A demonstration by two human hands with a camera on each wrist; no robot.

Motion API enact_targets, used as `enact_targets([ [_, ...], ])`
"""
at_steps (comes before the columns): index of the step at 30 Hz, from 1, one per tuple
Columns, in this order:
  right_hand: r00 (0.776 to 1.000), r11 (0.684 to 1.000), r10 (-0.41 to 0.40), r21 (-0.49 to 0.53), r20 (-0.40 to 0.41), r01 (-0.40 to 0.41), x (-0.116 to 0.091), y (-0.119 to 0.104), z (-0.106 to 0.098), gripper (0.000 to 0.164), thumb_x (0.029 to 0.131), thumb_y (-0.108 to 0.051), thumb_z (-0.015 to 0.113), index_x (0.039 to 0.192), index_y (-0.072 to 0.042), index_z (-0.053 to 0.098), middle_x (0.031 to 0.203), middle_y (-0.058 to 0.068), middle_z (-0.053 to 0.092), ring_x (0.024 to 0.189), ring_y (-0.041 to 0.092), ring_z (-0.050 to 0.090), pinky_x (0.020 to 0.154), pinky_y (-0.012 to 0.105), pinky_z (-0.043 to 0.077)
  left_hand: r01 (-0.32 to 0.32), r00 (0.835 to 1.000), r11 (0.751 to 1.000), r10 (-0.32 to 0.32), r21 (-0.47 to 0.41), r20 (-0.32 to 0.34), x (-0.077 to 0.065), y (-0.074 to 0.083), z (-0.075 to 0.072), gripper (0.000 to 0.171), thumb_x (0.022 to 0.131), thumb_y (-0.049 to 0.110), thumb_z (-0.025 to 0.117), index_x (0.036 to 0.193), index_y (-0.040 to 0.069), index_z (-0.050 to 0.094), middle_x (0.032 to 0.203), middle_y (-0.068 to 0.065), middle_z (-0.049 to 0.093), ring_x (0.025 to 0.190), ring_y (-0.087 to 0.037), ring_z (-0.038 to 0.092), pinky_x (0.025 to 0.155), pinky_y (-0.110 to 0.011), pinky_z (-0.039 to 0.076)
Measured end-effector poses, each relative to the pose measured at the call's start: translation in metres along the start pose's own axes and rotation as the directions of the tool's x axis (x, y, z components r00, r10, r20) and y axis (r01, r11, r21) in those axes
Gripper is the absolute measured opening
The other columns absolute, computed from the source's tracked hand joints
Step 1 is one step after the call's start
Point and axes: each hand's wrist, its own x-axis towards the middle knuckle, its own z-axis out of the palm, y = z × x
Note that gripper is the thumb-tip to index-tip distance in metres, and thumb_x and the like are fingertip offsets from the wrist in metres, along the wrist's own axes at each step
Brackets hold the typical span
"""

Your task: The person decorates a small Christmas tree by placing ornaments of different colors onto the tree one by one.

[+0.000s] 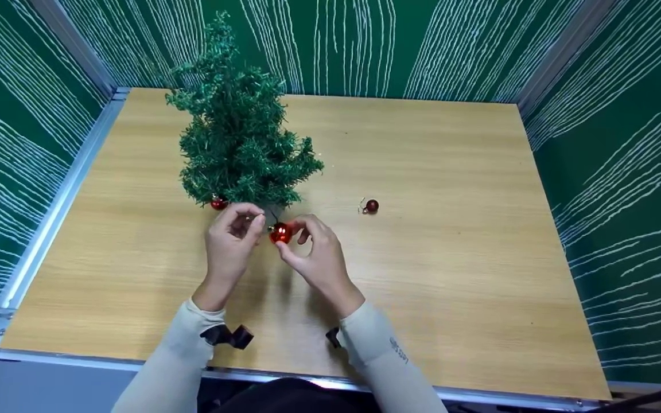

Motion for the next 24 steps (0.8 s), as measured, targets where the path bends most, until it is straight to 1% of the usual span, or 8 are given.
enact_targets([
  [5, 0.999, 1.0, 0.001, -0.009, 0.048, 0.0, 0.002, -0.023, -0.003, 0.028, 0.079, 0.001, 0.076, 0.102, 0.008, 0.063, 0.093, 0.017, 0.067, 0.077, 0.037, 0.059, 0.071, 0.026, 0.043, -0.002, 1.0, 1.0, 0.002, 0.0, 0.024, -0.001, 0.003, 0.0, 0.005, 0.087, 0.008, 0.071, 0.091, 0.005, 0.069, 0.077, -0.003, 0.063, 0.06, -0.012, 0.056, 0.052, -0.026, 0.049],
  [7, 0.998, 1.0, 0.012, -0.01, 0.06, -0.011, 0.001, -0.017, -0.003, 0.028, 0.079, -0.001, 0.077, 0.104, 0.005, 0.065, 0.095, 0.016, 0.067, 0.08, 0.035, 0.06, 0.073, 0.032, 0.046, -0.004, 0.999, 1.0, 0.004, 0.0, 0.038, -0.001, 0.003, 0.001, 0.005, 0.088, 0.009, 0.071, 0.091, 0.005, 0.069, 0.077, -0.003, 0.064, 0.059, -0.012, 0.056, 0.052, -0.025, 0.049],
  [9, 0.998, 1.0, 0.007, -0.011, 0.06, -0.006, 0.001, -0.007, -0.001, 0.029, 0.08, -0.005, 0.078, 0.105, 0.001, 0.066, 0.098, 0.012, 0.068, 0.082, 0.03, 0.06, 0.074, 0.036, 0.047, -0.006, 0.999, 1.0, 0.005, 0.008, 0.049, -0.001, 0.004, 0.001, 0.005, 0.089, 0.01, 0.07, 0.091, 0.005, 0.069, 0.078, -0.003, 0.064, 0.059, -0.011, 0.056, 0.052, -0.023, 0.049],
  [12, 0.999, 1.0, -0.014, -0.008, 0.046, 0.014, 0.003, -0.011, -0.003, 0.026, 0.081, -0.005, 0.077, 0.104, 0.0, 0.067, 0.097, 0.013, 0.068, 0.083, 0.029, 0.06, 0.074, 0.039, 0.048, -0.002, 0.998, 1.0, 0.001, 0.012, 0.067, -0.002, 0.003, 0.001, 0.005, 0.089, 0.009, 0.07, 0.091, 0.005, 0.069, 0.079, -0.002, 0.064, 0.059, -0.01, 0.056, 0.053, -0.023, 0.05],
  [15, 0.998, 0.998, -0.063, 0.007, 0.009, 0.063, 0.009, -0.03, -0.008, 0.02, 0.08, 0.002, 0.075, 0.099, 0.004, 0.067, 0.09, 0.016, 0.066, 0.079, 0.03, 0.058, 0.071, 0.029, 0.046, 0.005, 0.996, 1.0, -0.006, 0.005, 0.089, -0.003, 0.002, 0.002, 0.005, 0.089, 0.01, 0.071, 0.091, 0.005, 0.069, 0.08, -0.002, 0.064, 0.06, -0.008, 0.057, 0.054, -0.023, 0.051],
  [17, 0.996, 0.996, -0.089, 0.019, -0.014, 0.089, 0.013, -0.039, -0.01, 0.018, 0.079, 0.006, 0.074, 0.096, 0.006, 0.067, 0.088, 0.018, 0.066, 0.077, 0.028, 0.057, 0.07, 0.026, 0.045, 0.01, 0.995, 1.0, -0.01, 0.002, 0.102, -0.005, 0.002, 0.003, 0.006, 0.089, 0.011, 0.071, 0.091, 0.005, 0.07, 0.08, -0.002, 0.064, 0.061, -0.008, 0.058, 0.055, -0.021, 0.052],
  [21, 0.991, 0.991, -0.127, 0.025, -0.03, 0.128, 0.018, -0.043, -0.011, 0.014, 0.079, 0.011, 0.072, 0.092, 0.005, 0.068, 0.087, 0.016, 0.067, 0.075, 0.026, 0.057, 0.069, 0.026, 0.046, 0.021, 0.994, 1.0, -0.022, 0.006, 0.11, -0.006, 0.002, 0.005, 0.006, 0.088, 0.011, 0.071, 0.09, 0.006, 0.07, 0.081, -0.001, 0.064, 0.062, -0.007, 0.058, 0.057, -0.019, 0.051],
  [24, 0.99, 0.99, -0.139, 0.024, -0.023, 0.139, 0.02, -0.044, -0.011, 0.012, 0.08, 0.011, 0.071, 0.089, 0.004, 0.069, 0.086, 0.015, 0.067, 0.074, 0.029, 0.057, 0.069, 0.029, 0.047, 0.03, 0.993, 1.0, -0.031, 0.007, 0.113, -0.006, 0.002, 0.005, 0.005, 0.088, 0.012, 0.071, 0.091, 0.007, 0.071, 0.082, -0.001, 0.065, 0.063, -0.006, 0.059, 0.057, -0.019, 0.051],
])
